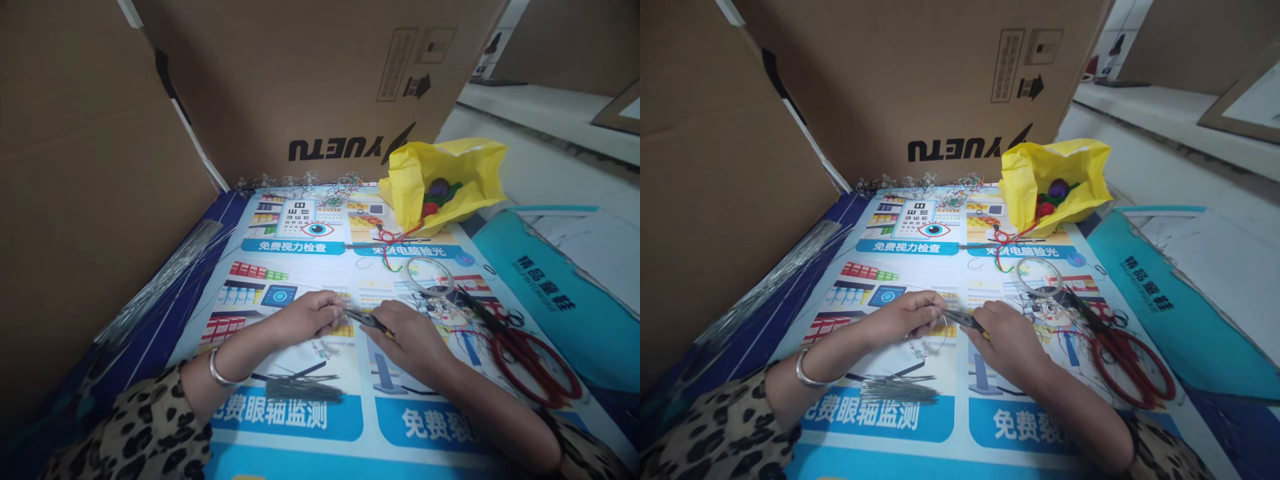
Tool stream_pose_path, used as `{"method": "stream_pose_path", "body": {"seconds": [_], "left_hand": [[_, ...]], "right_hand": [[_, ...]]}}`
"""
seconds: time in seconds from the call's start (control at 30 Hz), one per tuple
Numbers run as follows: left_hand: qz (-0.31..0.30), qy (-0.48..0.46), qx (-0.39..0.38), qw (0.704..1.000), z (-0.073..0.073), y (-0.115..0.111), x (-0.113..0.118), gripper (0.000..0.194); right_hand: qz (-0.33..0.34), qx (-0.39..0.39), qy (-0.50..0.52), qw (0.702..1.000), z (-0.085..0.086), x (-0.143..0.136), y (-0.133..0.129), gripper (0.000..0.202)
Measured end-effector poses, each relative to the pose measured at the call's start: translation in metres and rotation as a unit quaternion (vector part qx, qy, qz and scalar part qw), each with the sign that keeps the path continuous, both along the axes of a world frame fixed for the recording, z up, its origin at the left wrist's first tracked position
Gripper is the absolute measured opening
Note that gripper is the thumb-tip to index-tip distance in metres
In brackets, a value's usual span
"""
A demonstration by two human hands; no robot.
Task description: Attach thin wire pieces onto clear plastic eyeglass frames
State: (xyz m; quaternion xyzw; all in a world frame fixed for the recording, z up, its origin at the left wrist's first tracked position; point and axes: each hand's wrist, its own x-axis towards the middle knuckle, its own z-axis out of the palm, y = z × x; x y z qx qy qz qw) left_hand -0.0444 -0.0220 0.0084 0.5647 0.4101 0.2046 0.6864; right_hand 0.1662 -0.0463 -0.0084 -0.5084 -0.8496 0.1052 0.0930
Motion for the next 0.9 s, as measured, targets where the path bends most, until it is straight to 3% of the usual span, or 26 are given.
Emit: {"method": "stream_pose_path", "body": {"seconds": [0.5,0.9], "left_hand": [[-0.089,-0.052,-0.005,0.995,-0.006,0.003,-0.008,0.019],[-0.059,-0.046,-0.012,0.997,-0.005,0.002,-0.005,0.019]], "right_hand": [[0.049,0.186,-0.101,0.976,0.008,-0.001,-0.001,0.009],[0.018,0.215,-0.137,0.967,0.013,-0.005,-0.009,0.013]]}}
